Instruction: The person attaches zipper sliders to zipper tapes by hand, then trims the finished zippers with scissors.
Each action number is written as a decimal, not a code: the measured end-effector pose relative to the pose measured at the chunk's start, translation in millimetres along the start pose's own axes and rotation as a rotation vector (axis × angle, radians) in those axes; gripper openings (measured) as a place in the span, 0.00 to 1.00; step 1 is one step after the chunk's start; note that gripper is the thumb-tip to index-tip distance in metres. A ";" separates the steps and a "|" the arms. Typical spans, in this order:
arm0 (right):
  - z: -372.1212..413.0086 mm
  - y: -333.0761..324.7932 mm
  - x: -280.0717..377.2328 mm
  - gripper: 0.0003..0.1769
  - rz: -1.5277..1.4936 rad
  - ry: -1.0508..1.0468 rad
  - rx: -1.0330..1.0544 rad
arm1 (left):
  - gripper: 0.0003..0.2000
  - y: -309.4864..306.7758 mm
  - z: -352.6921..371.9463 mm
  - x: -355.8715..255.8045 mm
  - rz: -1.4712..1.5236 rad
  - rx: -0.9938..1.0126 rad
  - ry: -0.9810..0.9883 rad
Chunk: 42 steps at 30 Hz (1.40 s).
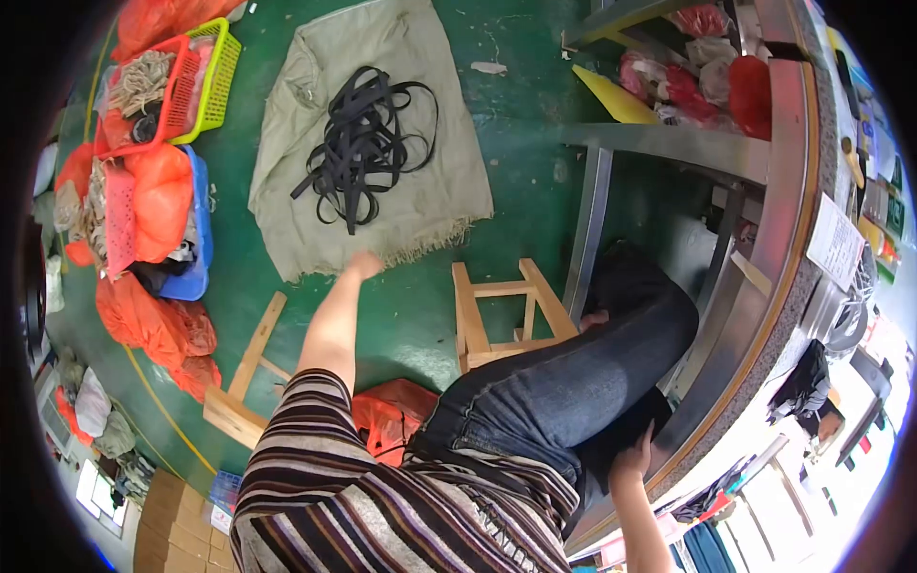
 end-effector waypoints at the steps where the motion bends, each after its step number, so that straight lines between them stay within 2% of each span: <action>1: -9.5 25.4 8.1 0.34 -0.021 -0.080 0.048 | 0.18 -2.1 -10.7 9.6 -0.044 -0.056 0.059; 2: -11.5 40.1 14.0 0.35 -0.045 -0.155 0.097 | 0.17 -3.1 -23.1 21.9 -0.028 -0.104 0.049; 3: -9.5 32.3 9.5 0.36 -0.153 -0.094 0.097 | 0.17 -5.7 -36.1 33.0 -0.008 -0.155 0.036; 5: -7.8 9.6 -3.0 0.38 -0.354 0.032 0.088 | 0.20 -21.9 -51.4 44.4 -0.082 0.000 0.134; 6: -6.4 -6.6 -9.5 0.38 -0.454 0.097 0.080 | 0.17 -27.2 -56.9 50.3 -0.086 -0.072 0.141; 8: 3.2 -25.1 -17.2 0.40 -0.651 0.221 0.071 | 0.15 -24.7 -57.1 56.4 -0.055 -0.144 0.079; 10: 1.0 -27.9 -25.0 0.41 -0.738 0.275 0.033 | 0.15 -24.5 -57.6 61.2 0.012 -0.169 -0.071; 13: -4.5 -28.2 -24.1 0.41 -0.884 0.355 -0.034 | 0.15 -15.5 -56.7 64.5 -0.019 -0.240 -0.157; 15: -4.6 -35.5 -27.9 0.42 -0.780 0.352 -0.144 | 0.18 23.7 -69.9 73.4 0.016 -0.369 -0.233; 17: -2.1 -57.1 -25.7 0.43 -0.474 0.274 -0.292 | 0.20 39.9 -80.7 78.6 -0.021 -0.314 -0.205; 19: 0.6 -43.2 -18.7 0.44 -0.555 0.223 -0.121 | 0.20 24.1 -75.5 65.7 -0.119 -0.078 -0.071; 20: -2.0 -22.9 -12.7 0.42 -0.551 0.228 -0.084 | 0.16 -4.1 -49.4 58.3 0.182 -0.347 -0.301; 21: -8.4 12.1 0.8 0.40 -0.453 0.220 -0.052 | 0.12 -6.5 -35.9 57.0 0.258 -0.621 -0.236; 22: -15.5 47.7 15.9 0.38 -0.361 0.208 -0.011 | 0.09 -20.5 -7.0 45.7 0.238 -0.768 -0.042; 23: -23.7 73.8 33.8 0.37 -0.302 0.190 0.037 | 0.10 12.1 -12.6 63.9 0.508 -0.772 -0.119; 24: -31.0 83.9 46.8 0.38 -0.301 0.163 0.079 | 0.13 16.7 -6.0 63.1 0.499 -0.639 -0.308; 25: -38.2 95.3 59.6 0.39 -0.301 0.136 0.120 | 0.17 -9.4 20.9 41.8 0.411 -0.683 -0.153; 26: -45.2 107.2 72.1 0.40 -0.302 0.109 0.161 | 0.14 -54.8 59.3 5.4 0.353 -0.781 0.020; 27: -50.7 91.8 75.1 0.37 -0.328 0.060 0.214 | 0.09 -94.2 88.3 -26.8 0.348 -0.670 0.083; 29: -44.2 39.8 58.9 0.33 -0.430 -0.013 0.220 | 0.11 -145.5 144.2 -94.2 0.551 -0.792 0.367; 30: -35.3 17.6 46.8 0.31 -0.481 -0.034 0.186 | 0.13 -158.9 158.6 -123.6 0.551 -0.702 0.386; 31: -25.3 -7.0 31.4 0.30 -0.524 -0.055 0.133 | 0.13 -196.3 182.2 -165.4 0.575 -0.525 0.418; 32: -13.0 -30.4 19.2 0.29 -0.567 -0.065 0.067 | 0.14 -230.8 203.2 -204.1 0.744 -0.401 0.435; 33: 2.1 -48.3 6.0 0.28 -0.613 -0.066 -0.011 | 0.16 -264.5 226.1 -246.7 0.790 -0.447 0.635; 34: 19.1 -65.1 -5.5 0.27 -0.676 -0.049 -0.108 | 0.17 -298.1 246.9 -283.8 0.827 -0.483 0.837; 36: 52.8 -81.5 -22.1 0.28 -0.941 0.067 -0.349 | 0.19 -370.2 289.7 -361.9 0.729 -0.528 1.103; 37: 70.3 -82.6 -24.9 0.27 -1.348 0.175 -0.542 | 0.20 -400.8 316.4 -402.8 0.681 -0.544 1.230; 38: 89.3 -83.1 -27.0 0.26 -1.734 0.196 -0.778 | 0.22 -429.3 344.0 -442.8 0.518 -0.686 1.458; 40: 123.0 -66.1 -40.1 0.23 -2.163 -0.131 -1.354 | 0.22 -470.2 397.5 -512.7 0.291 -0.897 1.783; 42: 167.6 -11.4 -72.2 0.20 -2.443 0.051 -1.622 | 0.17 -492.9 452.1 -567.7 0.362 -0.864 2.064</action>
Point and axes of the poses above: each hand's wrist, its own z-axis away from the middle knuckle, its own y-axis out of the palm, x = y × z, the point moved 4 cm from there along -z, towards the middle knuckle, and after that the axes turned 13 degrees about -x, right-handed, at the moved point
